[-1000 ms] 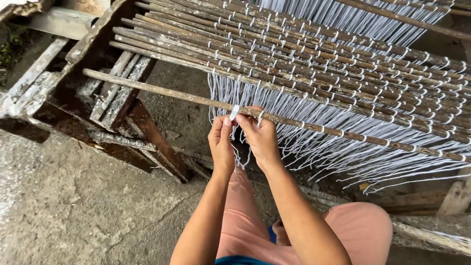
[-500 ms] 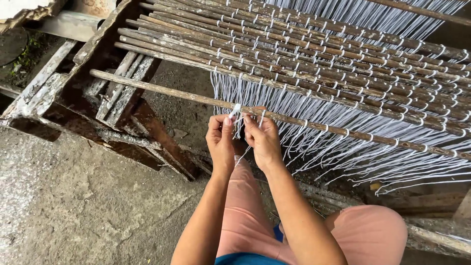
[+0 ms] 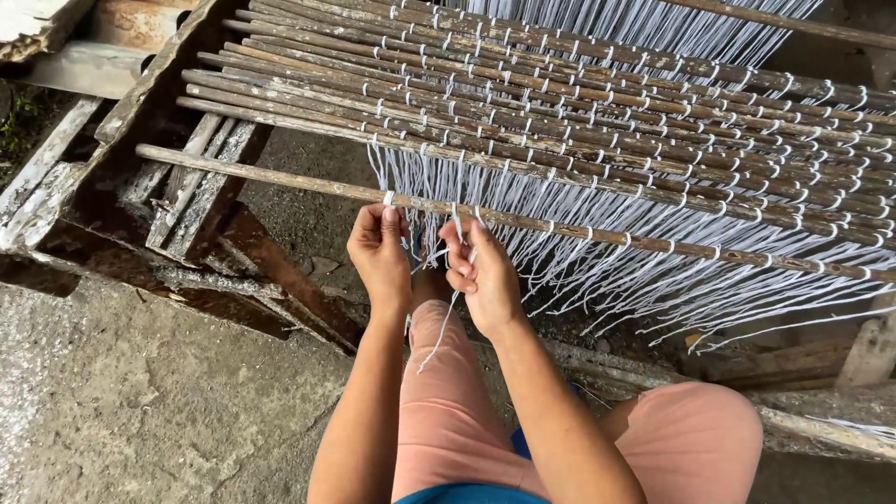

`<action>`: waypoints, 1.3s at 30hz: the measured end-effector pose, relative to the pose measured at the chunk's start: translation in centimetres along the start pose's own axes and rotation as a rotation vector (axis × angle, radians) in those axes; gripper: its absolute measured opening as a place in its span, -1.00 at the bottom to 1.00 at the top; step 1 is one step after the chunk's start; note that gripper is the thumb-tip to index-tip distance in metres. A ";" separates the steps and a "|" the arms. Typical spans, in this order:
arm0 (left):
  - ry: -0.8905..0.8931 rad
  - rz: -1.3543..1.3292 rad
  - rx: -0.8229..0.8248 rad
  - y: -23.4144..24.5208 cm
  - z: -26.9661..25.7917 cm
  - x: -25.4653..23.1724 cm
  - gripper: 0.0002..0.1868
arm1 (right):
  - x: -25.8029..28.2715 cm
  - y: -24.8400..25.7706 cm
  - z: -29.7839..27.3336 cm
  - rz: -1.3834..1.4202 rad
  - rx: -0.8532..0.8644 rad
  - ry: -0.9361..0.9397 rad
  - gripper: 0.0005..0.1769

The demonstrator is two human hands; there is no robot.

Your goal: Tying bundles of white thread onto wooden rods on a large manual loom frame.

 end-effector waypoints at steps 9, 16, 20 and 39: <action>0.025 0.060 0.036 1.0 0.0 -0.8 -0.78 | -0.6 3.0 1.3 0.010 -0.092 0.024 -0.48; 0.039 0.037 0.058 1.0 0.0 -1.3 -0.79 | -0.9 4.2 2.6 0.079 -0.152 0.043 -0.38; 0.045 0.024 0.061 1.0 0.0 -1.0 -0.78 | -2.7 4.7 2.6 0.054 -0.177 0.043 -0.41; 0.042 -0.034 0.119 2.6 -0.6 -1.1 -0.78 | -22.8 31.4 -6.7 -1.517 0.149 -0.732 -0.46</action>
Point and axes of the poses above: each hand's wrist, its own z-axis towards the middle knuckle, its own y-axis out of the back of the hand, x = y × z, the point moved 6 cm from there along z, towards the middle knuckle, and after that the axes turned 7 degrees about z, right-handed, at the moved point
